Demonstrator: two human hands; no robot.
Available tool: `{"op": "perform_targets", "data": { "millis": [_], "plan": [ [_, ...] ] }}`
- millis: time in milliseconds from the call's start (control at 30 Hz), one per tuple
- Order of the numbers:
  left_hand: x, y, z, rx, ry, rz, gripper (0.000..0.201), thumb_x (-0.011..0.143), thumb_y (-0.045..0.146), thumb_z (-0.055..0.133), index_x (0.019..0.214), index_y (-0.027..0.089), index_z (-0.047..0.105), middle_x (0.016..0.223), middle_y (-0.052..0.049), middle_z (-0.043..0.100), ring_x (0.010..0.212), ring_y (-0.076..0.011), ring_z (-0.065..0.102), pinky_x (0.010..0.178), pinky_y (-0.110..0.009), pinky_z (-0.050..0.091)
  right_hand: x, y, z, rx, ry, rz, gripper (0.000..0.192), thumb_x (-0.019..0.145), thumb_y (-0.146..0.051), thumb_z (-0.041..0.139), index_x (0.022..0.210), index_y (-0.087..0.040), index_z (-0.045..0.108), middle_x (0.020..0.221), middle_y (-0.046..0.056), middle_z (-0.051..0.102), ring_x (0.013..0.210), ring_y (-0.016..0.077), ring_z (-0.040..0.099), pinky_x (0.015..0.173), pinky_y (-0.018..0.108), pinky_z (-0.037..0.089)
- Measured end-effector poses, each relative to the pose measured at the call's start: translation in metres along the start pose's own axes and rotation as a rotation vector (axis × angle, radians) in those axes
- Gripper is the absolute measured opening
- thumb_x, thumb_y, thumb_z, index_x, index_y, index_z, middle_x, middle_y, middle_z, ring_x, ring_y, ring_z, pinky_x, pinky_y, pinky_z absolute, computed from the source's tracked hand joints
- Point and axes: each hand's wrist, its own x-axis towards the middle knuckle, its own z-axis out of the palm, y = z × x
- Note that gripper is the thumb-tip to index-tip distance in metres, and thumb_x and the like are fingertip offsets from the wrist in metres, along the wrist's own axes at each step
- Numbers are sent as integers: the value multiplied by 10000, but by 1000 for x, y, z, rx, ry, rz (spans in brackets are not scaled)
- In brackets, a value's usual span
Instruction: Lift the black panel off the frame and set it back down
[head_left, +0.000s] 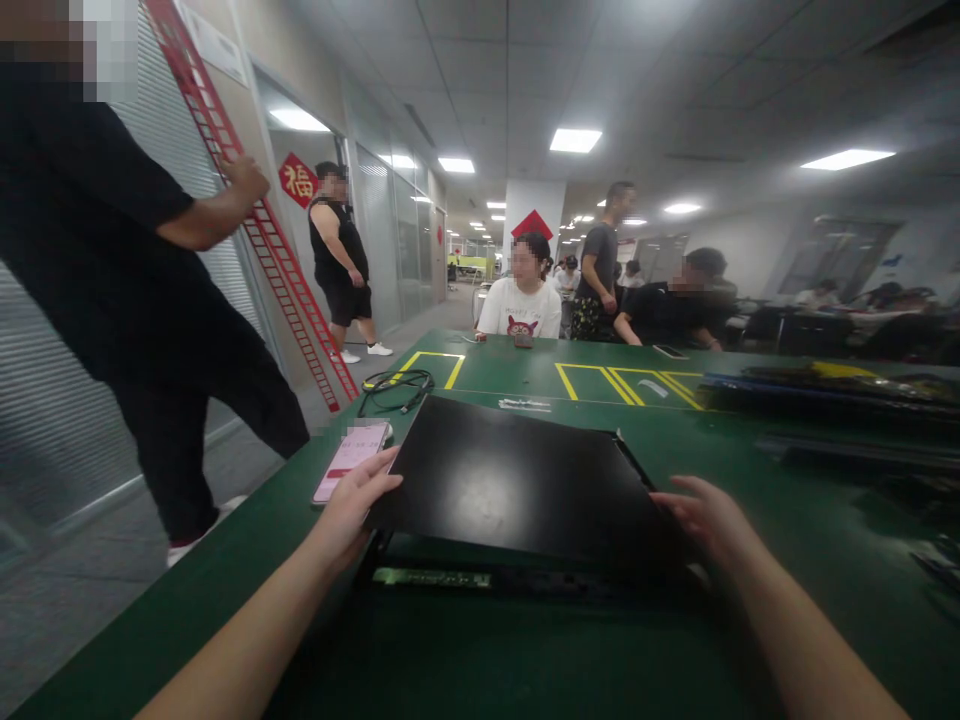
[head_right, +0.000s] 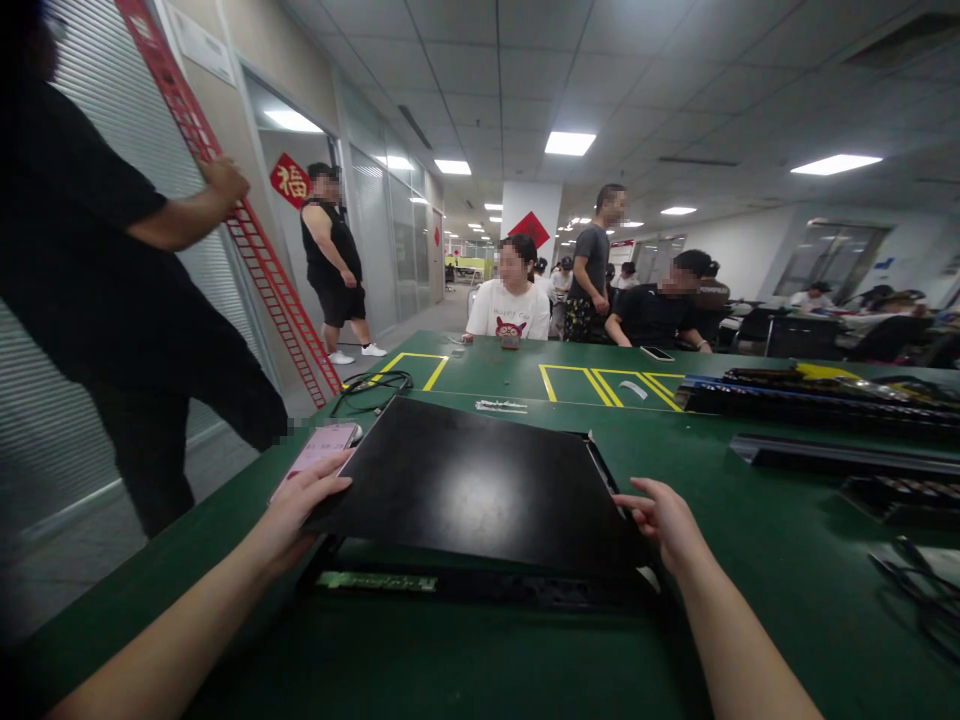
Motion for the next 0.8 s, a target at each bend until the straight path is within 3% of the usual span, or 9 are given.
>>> {"op": "perform_targets", "data": {
  "millis": [267,467,800],
  "plan": [
    [-6,2,8,-5,8,-10,560,661,131,815,1215,144,733,1062,-105,843,942,-282,805,662,-267,616,4,3,-1,-20,-6,-13,269,854,-307,627,1091,-184,593,803,136,784,462,106,455,382,180,320],
    [-8,2,13,-44,26,-19,643,637,119,802,1273,123,706,1119,-118,831,981,-276,796,667,-255,605,3,1,0,-9,9,0,242,848,-301,638,1055,-189,588,795,127,780,470,105,472,389,179,323],
    [-8,4,15,-34,24,-47,569,659,108,785,1224,130,725,1092,-105,836,935,-267,801,645,-259,596,12,2,-5,-18,-22,54,292,831,-317,640,1090,-184,629,860,143,790,452,117,460,364,210,336]
  ]
}}
